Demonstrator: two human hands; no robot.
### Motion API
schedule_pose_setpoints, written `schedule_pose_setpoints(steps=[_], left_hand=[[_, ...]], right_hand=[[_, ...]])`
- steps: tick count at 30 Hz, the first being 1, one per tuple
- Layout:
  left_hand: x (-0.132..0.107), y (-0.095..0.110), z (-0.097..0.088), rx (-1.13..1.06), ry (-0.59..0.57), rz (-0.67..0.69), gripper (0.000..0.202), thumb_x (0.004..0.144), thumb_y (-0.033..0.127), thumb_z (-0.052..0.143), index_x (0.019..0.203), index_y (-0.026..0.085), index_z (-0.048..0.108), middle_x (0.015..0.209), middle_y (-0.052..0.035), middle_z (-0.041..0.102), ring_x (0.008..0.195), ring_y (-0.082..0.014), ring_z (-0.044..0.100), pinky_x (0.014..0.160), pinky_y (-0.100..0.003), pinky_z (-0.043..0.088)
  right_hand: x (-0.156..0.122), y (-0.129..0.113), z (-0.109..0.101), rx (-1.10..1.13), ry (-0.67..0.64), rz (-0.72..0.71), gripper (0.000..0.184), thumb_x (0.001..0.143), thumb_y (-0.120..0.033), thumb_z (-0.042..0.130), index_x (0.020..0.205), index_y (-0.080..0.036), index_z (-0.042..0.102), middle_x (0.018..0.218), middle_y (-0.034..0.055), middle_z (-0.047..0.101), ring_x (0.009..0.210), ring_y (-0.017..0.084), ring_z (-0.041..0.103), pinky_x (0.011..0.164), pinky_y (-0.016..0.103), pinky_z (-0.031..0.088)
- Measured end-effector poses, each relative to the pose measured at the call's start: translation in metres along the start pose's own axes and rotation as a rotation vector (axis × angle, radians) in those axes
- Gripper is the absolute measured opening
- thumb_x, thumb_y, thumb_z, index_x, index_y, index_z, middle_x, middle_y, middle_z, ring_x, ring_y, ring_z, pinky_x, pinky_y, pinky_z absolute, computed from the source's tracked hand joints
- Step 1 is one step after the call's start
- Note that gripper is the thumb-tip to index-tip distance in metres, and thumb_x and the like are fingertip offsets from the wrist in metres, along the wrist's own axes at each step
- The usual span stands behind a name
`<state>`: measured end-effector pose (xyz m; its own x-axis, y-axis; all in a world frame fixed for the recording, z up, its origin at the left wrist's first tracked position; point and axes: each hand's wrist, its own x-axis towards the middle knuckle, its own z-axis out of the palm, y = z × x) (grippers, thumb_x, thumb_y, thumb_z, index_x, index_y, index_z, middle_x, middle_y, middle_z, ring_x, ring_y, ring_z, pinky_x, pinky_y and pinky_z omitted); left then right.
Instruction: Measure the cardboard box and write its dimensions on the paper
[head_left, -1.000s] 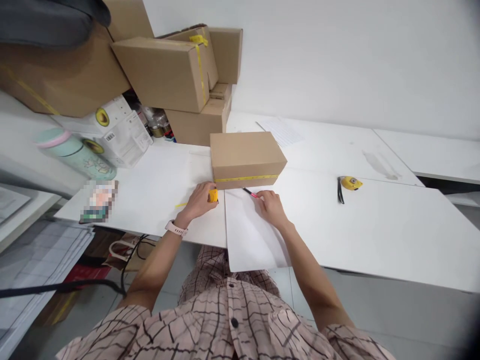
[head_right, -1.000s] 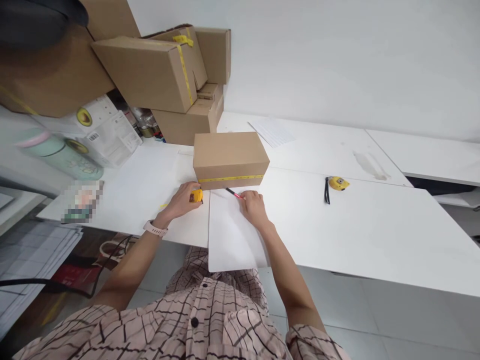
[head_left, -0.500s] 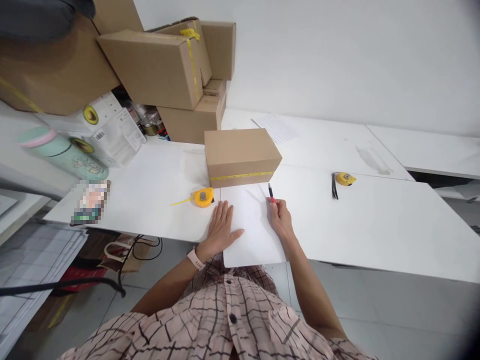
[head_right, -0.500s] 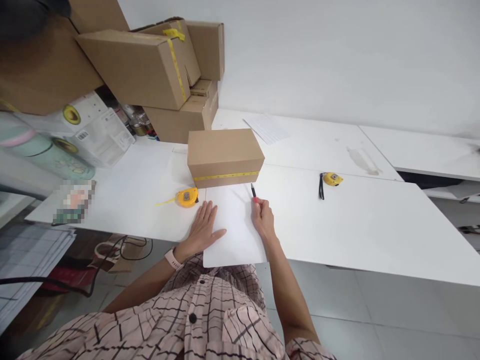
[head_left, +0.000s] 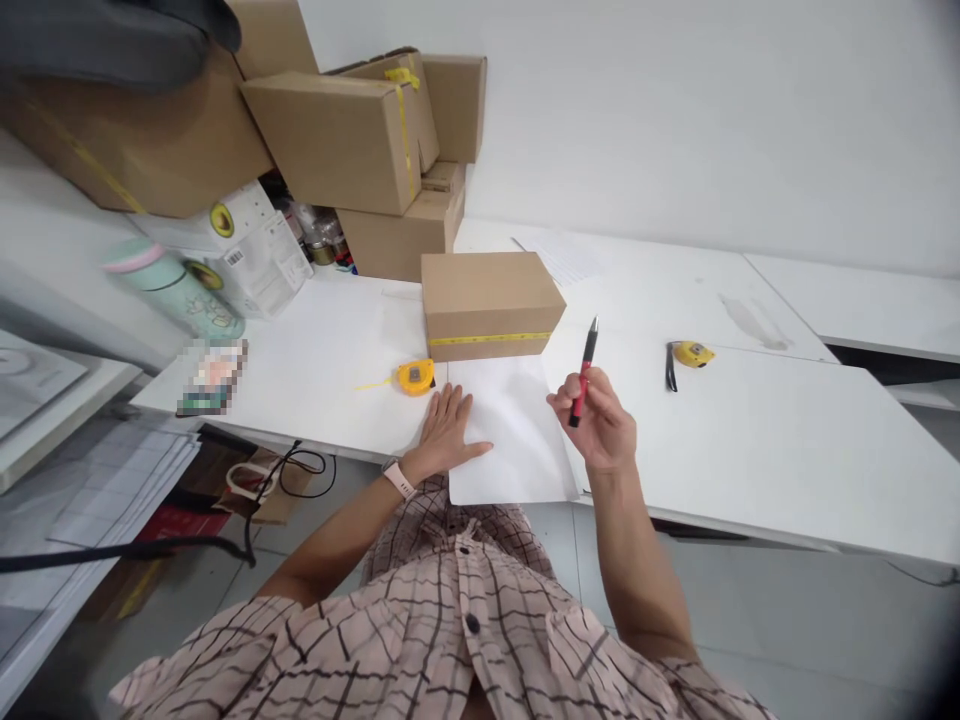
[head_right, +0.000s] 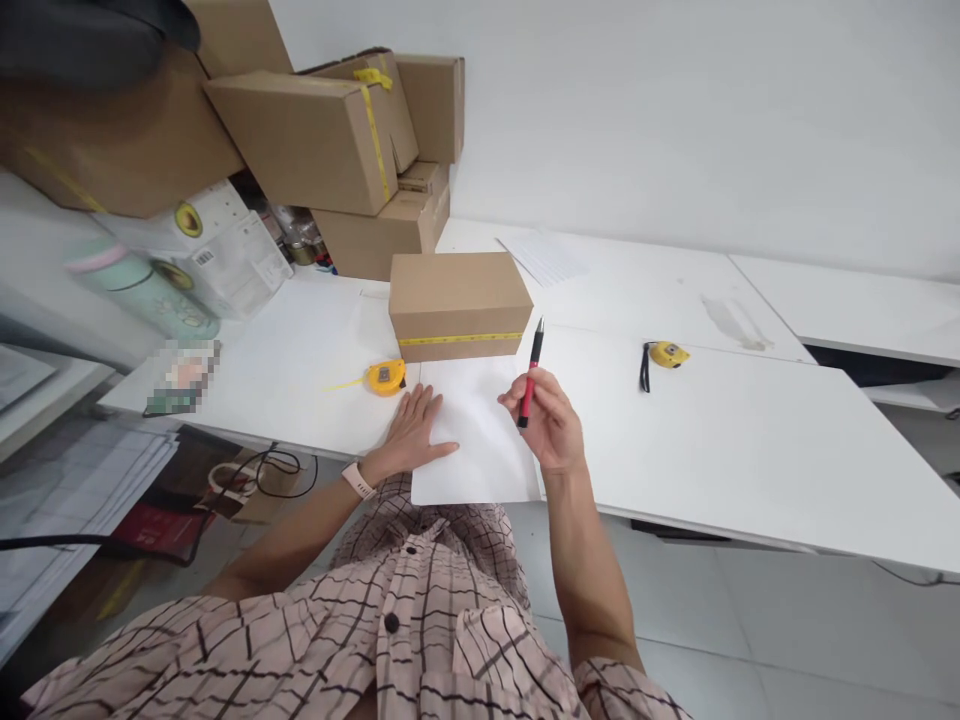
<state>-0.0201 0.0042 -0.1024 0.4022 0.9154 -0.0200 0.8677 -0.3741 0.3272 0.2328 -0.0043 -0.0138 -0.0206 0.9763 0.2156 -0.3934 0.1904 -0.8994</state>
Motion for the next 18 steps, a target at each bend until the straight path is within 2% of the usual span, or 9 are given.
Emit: schedule_pose_setpoints(steps=[2,5,8,10,12,14,16,18], left_hand=[[0.0,0.0,-0.001,0.001,-0.001,-0.005,0.101,0.084,0.069,0.059,0.157,0.005,0.031,0.167,-0.0242,0.017,0.157,-0.0386,0.003,0.126,-0.058,0.002],[0.0,-0.003,-0.001,0.006,0.022,0.009,0.097,0.084,0.067,0.061,0.154,0.007,0.034,0.166,-0.0246,0.021,0.156,-0.0397,0.007,0.125,-0.06,0.004],[0.003,-0.005,0.001,-0.008,0.066,0.008,0.088,0.084,0.061,0.066,0.15,0.009,0.04,0.163,-0.0248,0.03,0.155,-0.0408,0.014,0.124,-0.062,0.007],[0.007,-0.003,0.001,-0.052,0.129,-0.008,0.084,0.084,0.052,0.069,0.149,0.008,0.039,0.16,-0.0264,0.033,0.154,-0.0413,0.017,0.124,-0.061,0.013],[0.015,0.003,-0.002,-0.119,0.245,-0.007,0.086,0.086,0.041,0.069,0.154,0.008,0.027,0.162,-0.0268,0.027,0.156,-0.0399,0.013,0.124,-0.059,0.018],[0.024,0.01,-0.006,-0.195,0.389,-0.001,0.096,0.087,0.033,0.067,0.16,0.014,0.007,0.167,-0.0243,0.011,0.157,-0.0374,0.003,0.124,-0.059,0.018],[0.035,0.014,-0.01,-0.27,0.502,-0.028,0.107,0.087,0.028,0.068,0.16,0.02,-0.01,0.169,-0.0207,-0.004,0.157,-0.0361,-0.007,0.125,-0.06,0.015],[0.045,0.013,-0.012,-0.348,0.559,-0.1,0.117,0.085,0.025,0.07,0.158,0.024,-0.021,0.169,-0.0184,-0.013,0.156,-0.0363,-0.011,0.126,-0.061,0.013]], right_hand=[[0.007,-0.01,0.003,0.054,0.013,-0.06,0.023,0.085,-0.046,0.065,0.104,-0.034,0.065,0.092,0.0005,0.071,0.087,0.021,0.071,0.099,0.05,0.053],[0.025,-0.01,0.002,-0.028,0.11,-0.181,0.028,0.083,-0.048,0.071,0.103,-0.032,0.061,0.103,0.0019,0.074,0.102,0.023,0.071,0.107,0.052,0.048],[0.051,0.008,-0.007,-0.165,0.351,-0.318,0.034,0.085,-0.049,0.073,0.098,-0.028,0.051,0.102,0.0029,0.075,0.102,0.021,0.072,0.11,0.05,0.045],[0.069,0.028,-0.018,-0.241,0.497,-0.333,0.037,0.088,-0.055,0.067,0.097,-0.026,0.047,0.105,0.0046,0.075,0.104,0.02,0.072,0.11,0.049,0.044],[0.087,0.051,-0.029,-0.311,0.542,-0.255,0.039,0.091,-0.062,0.058,0.099,-0.025,0.046,0.116,0.0079,0.072,0.112,0.02,0.069,0.11,0.05,0.043],[0.102,0.074,-0.039,-0.378,0.539,-0.153,0.043,0.092,-0.066,0.051,0.105,-0.025,0.049,0.13,0.0119,0.067,0.12,0.021,0.065,0.111,0.05,0.042],[0.112,0.092,-0.046,-0.432,0.51,-0.068,0.051,0.094,-0.067,0.045,0.118,-0.024,0.052,0.139,0.0158,0.061,0.127,0.023,0.06,0.111,0.05,0.041],[0.118,0.105,-0.051,-0.47,0.466,-0.029,0.06,0.095,-0.067,0.039,0.133,-0.022,0.049,0.142,0.0181,0.058,0.131,0.024,0.057,0.111,0.05,0.041]])
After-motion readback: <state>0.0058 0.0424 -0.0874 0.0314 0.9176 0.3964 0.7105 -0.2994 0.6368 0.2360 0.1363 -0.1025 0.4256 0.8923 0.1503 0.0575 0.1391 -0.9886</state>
